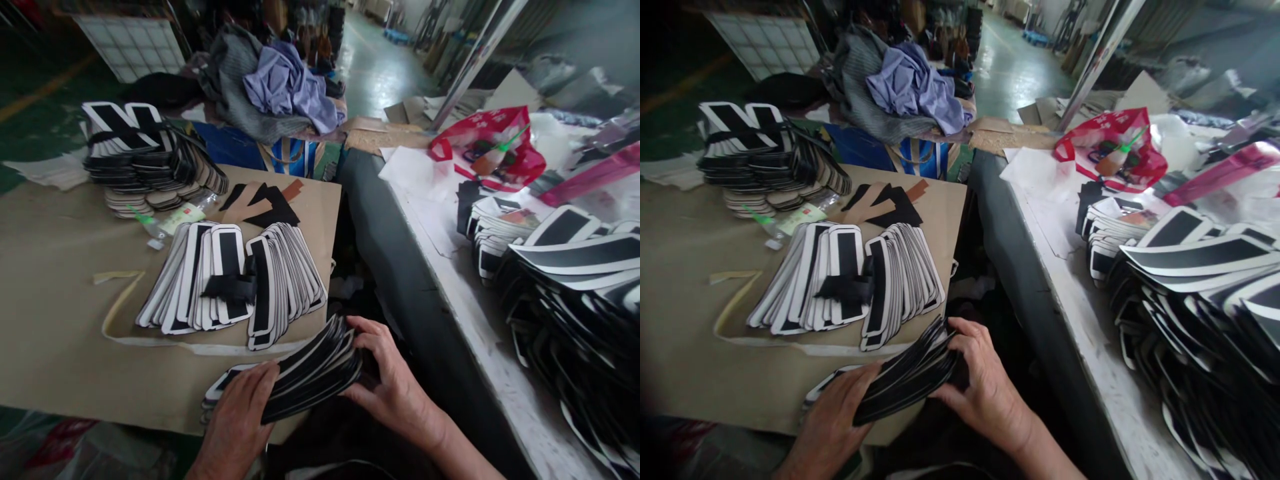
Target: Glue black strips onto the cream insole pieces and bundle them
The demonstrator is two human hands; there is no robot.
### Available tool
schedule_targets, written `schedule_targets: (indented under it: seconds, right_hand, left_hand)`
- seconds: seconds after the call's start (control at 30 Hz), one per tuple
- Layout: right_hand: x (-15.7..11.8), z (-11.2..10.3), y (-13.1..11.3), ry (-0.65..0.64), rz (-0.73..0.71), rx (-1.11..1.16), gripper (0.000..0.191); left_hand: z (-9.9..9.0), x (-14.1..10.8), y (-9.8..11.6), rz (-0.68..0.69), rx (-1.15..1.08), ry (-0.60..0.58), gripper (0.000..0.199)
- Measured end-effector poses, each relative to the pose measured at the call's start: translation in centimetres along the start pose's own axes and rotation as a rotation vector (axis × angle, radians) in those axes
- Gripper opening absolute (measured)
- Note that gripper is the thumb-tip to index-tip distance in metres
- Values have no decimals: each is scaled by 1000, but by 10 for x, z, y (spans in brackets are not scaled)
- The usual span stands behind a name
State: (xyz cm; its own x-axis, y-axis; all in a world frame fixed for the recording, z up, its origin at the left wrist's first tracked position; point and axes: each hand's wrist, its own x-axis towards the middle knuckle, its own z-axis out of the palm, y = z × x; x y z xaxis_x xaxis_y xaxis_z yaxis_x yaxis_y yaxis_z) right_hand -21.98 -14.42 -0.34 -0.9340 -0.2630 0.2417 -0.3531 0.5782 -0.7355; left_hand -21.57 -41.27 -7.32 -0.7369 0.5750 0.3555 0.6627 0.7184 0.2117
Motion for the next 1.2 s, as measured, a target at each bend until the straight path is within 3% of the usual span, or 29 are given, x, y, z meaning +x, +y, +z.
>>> schedule_targets:
  seconds: [0.33, 0.73, 1.2]
  right_hand:
    - [3, -2, -6, -65, 6, -60, 43]
    - [1, -2, -12, 9, -43, -93, 41]
    - [-4, -1, -14, 58, -77, -116, 41]
  left_hand:
    - [-4, -5, 3, -26, 14, 14, 41]
    - [-4, -4, 3, 6, 15, 89, 34]
    - [-4, -7, 2, 33, 60, 88, 31]
